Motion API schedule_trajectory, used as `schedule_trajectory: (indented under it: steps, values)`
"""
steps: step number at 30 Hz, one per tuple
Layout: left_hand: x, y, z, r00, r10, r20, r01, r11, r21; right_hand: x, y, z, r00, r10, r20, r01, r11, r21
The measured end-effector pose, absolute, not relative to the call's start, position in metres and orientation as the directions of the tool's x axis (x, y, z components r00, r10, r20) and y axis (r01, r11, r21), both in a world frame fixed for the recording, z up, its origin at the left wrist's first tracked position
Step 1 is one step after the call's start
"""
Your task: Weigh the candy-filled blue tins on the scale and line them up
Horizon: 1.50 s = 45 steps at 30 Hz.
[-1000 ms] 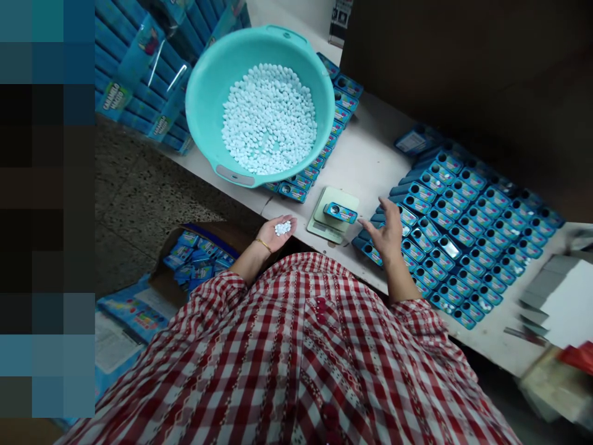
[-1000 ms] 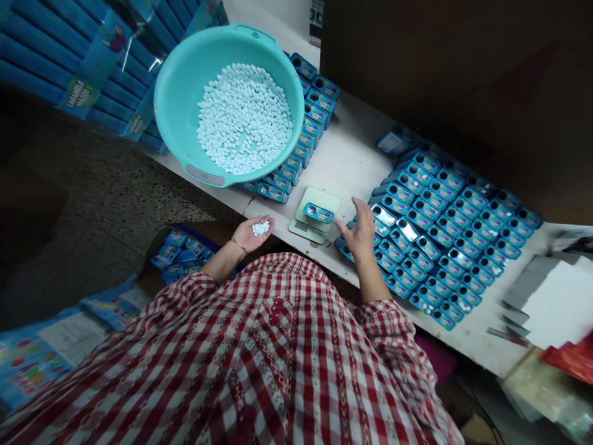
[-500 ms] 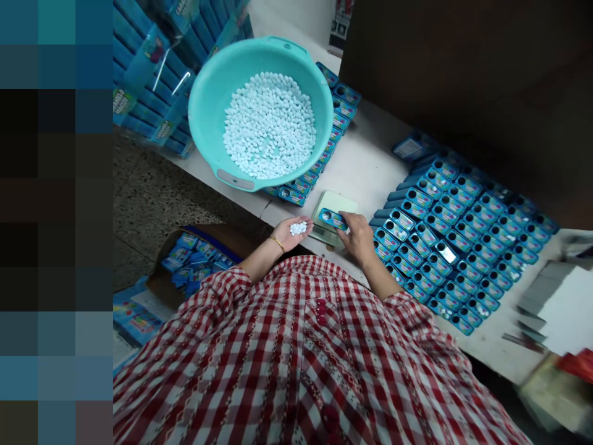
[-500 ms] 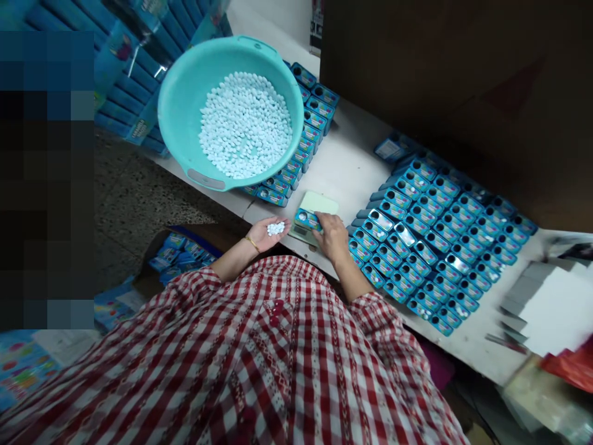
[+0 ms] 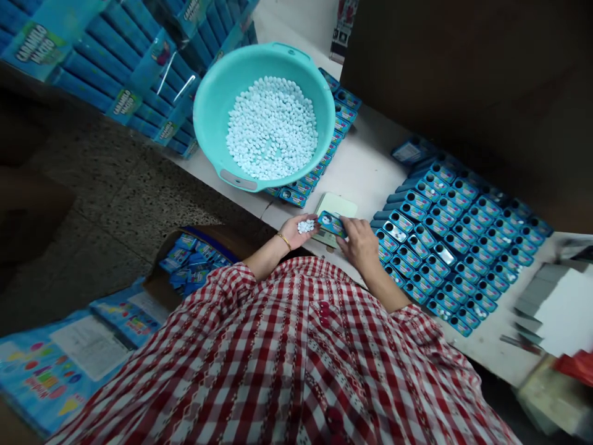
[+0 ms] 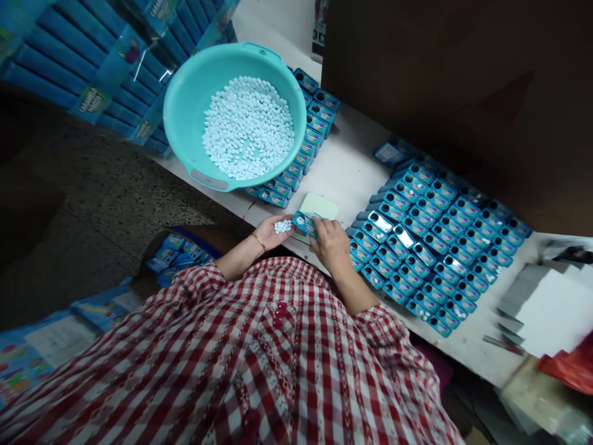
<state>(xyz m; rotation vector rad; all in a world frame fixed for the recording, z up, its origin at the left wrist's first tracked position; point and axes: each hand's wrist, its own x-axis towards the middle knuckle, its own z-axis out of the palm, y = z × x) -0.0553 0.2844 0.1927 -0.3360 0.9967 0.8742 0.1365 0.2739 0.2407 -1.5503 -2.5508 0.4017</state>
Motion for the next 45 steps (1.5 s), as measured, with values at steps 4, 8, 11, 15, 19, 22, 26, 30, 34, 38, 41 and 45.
schedule_trajectory:
  steps: [4,8,11,15,19,22,26,30,34,38,41,45]
  values:
    - [-0.067,0.28,0.191,0.202,0.457,-0.866,-0.777,0.613,0.143,0.155,0.29,0.197,-0.318,0.948,-0.001,0.796,0.267,-0.544]
    - [-0.079,0.273,0.188,0.146,0.452,-0.88,-0.796,0.581,0.166,0.165,0.297,0.167,-0.296,0.955,-0.023,0.723,0.208,-0.659]
    - [-0.084,0.268,0.186,0.125,0.453,-0.883,-0.805,0.566,0.176,0.168,0.296,0.17,-0.35,0.937,-0.012,0.693,0.25,-0.676]
    - [-0.091,0.264,0.184,0.098,0.452,-0.886,-0.82,0.541,0.185,0.179,0.295,0.19,-0.279,0.96,0.018,0.721,0.221,-0.656]
    - [-0.099,0.263,0.181,0.083,0.45,-0.889,-0.829,0.527,0.189,0.197,0.298,0.201,-0.095,0.992,0.081,0.741,0.125,-0.659]
    - [-0.103,0.263,0.179,0.07,0.436,-0.897,-0.828,0.527,0.191,0.206,0.299,0.202,-0.028,0.992,0.12,0.759,0.1,-0.643]
    - [-0.103,0.264,0.18,0.067,0.425,-0.903,-0.825,0.532,0.19,0.208,0.298,0.2,-0.034,0.989,0.145,0.752,0.121,-0.648]
    - [-0.101,0.267,0.182,0.074,0.427,-0.901,-0.82,0.541,0.189,0.205,0.299,0.196,-0.109,0.983,0.151,0.743,0.181,-0.644]
    - [-0.101,0.269,0.18,0.074,0.417,-0.906,-0.815,0.548,0.185,0.198,0.3,0.195,-0.216,0.972,0.094,0.757,0.228,-0.612]
    - [-0.1,0.269,0.176,0.078,0.411,-0.908,-0.82,0.544,0.176,0.18,0.295,0.195,-0.359,0.933,-0.027,0.773,0.282,-0.568]
    - [-0.097,0.268,0.175,0.091,0.388,-0.917,-0.818,0.554,0.153,0.168,0.293,0.193,-0.433,0.896,-0.101,0.788,0.321,-0.526]
    - [-0.095,0.268,0.176,0.071,0.347,-0.935,-0.828,0.543,0.139,0.168,0.328,0.191,-0.425,0.902,-0.077,0.801,0.335,-0.496]
